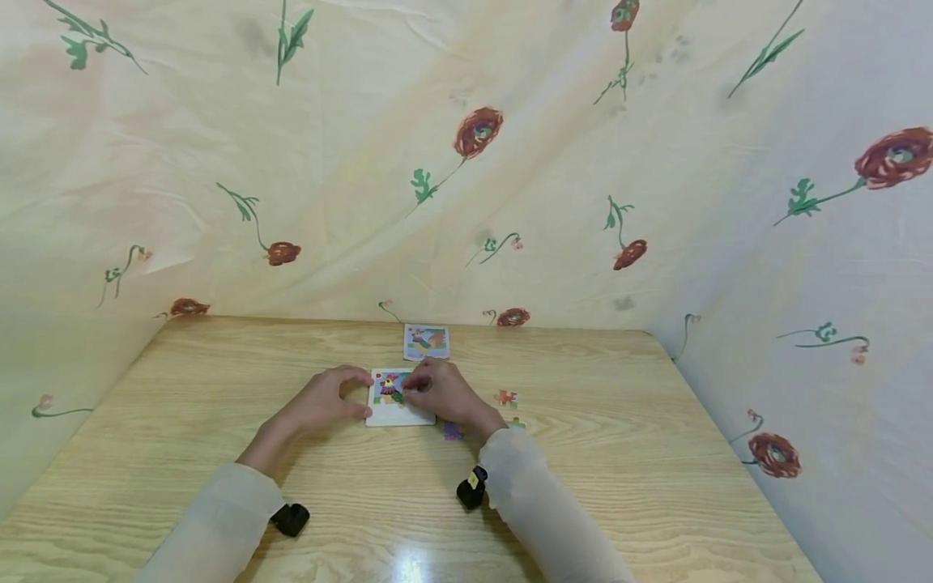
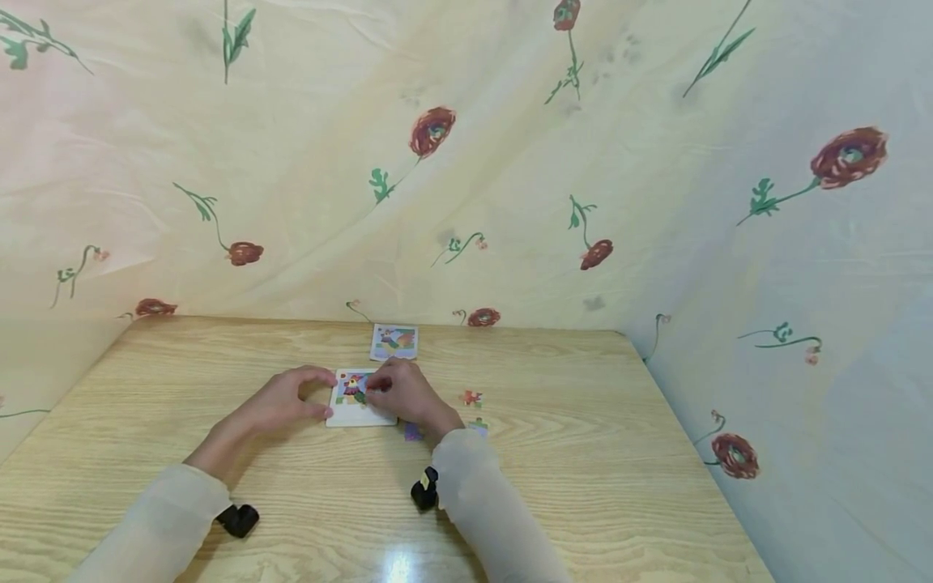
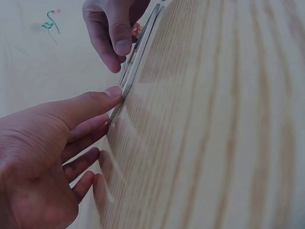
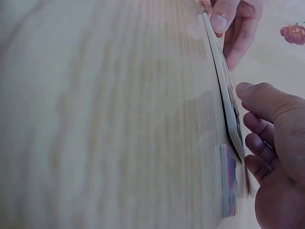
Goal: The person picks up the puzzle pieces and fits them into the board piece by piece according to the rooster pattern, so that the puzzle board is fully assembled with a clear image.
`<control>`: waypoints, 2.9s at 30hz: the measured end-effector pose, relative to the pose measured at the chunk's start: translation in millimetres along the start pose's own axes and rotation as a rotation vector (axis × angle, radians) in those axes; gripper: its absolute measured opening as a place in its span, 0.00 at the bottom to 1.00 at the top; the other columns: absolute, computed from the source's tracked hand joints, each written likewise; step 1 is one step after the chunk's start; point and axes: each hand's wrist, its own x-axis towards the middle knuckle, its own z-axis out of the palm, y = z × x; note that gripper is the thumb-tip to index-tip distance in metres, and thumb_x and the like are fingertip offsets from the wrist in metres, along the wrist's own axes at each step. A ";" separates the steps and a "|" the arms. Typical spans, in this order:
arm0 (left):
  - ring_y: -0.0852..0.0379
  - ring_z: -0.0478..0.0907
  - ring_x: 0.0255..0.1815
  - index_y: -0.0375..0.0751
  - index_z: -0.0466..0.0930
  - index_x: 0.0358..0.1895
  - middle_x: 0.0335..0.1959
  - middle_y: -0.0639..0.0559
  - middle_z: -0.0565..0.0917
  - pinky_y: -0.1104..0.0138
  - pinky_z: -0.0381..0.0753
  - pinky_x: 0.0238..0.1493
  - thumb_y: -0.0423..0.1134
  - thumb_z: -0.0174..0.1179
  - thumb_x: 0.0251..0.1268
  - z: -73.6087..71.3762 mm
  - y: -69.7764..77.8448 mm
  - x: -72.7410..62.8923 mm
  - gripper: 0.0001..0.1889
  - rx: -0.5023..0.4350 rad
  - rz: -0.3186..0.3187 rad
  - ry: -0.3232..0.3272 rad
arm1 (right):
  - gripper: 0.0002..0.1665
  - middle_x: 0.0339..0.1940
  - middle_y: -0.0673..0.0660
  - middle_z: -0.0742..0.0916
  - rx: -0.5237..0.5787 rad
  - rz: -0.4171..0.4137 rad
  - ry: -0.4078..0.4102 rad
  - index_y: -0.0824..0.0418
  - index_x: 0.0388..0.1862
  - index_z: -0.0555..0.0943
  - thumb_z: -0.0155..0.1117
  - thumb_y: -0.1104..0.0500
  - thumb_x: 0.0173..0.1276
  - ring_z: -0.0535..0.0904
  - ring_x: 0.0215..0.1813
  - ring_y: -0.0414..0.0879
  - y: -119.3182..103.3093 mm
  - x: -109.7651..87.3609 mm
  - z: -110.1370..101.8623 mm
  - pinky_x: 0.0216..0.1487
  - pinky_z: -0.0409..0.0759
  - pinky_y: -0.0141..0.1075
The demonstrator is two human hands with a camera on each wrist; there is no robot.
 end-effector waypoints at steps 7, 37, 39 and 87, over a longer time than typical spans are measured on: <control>0.32 0.64 0.78 0.43 0.82 0.60 0.72 0.37 0.75 0.36 0.61 0.77 0.42 0.73 0.63 -0.4 0.5 0.1 0.23 0.007 0.002 0.002 | 0.08 0.44 0.54 0.88 -0.004 -0.002 -0.020 0.60 0.44 0.92 0.72 0.62 0.68 0.80 0.45 0.43 2.6 1.6 1.7 0.45 0.80 0.30; 0.32 0.60 0.80 0.44 0.81 0.62 0.75 0.39 0.73 0.36 0.58 0.79 0.41 0.73 0.62 0.8 1.0 -0.1 0.25 -0.044 -0.023 -0.009 | 0.15 0.52 0.53 0.87 0.067 0.108 0.072 0.59 0.53 0.89 0.71 0.56 0.70 0.79 0.54 0.50 21.3 -44.2 -56.7 0.55 0.76 0.41; 0.32 0.60 0.80 0.43 0.81 0.62 0.75 0.38 0.73 0.35 0.59 0.78 0.42 0.73 0.63 -0.1 1.1 0.1 0.25 -0.042 -0.022 -0.012 | 0.15 0.51 0.55 0.87 0.052 0.104 0.090 0.60 0.53 0.89 0.72 0.56 0.70 0.78 0.53 0.49 25.4 -50.6 -63.7 0.54 0.77 0.41; 0.32 0.63 0.78 0.41 0.82 0.60 0.72 0.38 0.75 0.36 0.61 0.78 0.41 0.74 0.62 0.0 2.4 0.5 0.23 -0.028 -0.010 0.004 | 0.12 0.45 0.52 0.85 -0.088 0.252 0.145 0.55 0.49 0.90 0.73 0.56 0.68 0.78 0.43 0.42 91.5 -113.7 -95.6 0.46 0.79 0.33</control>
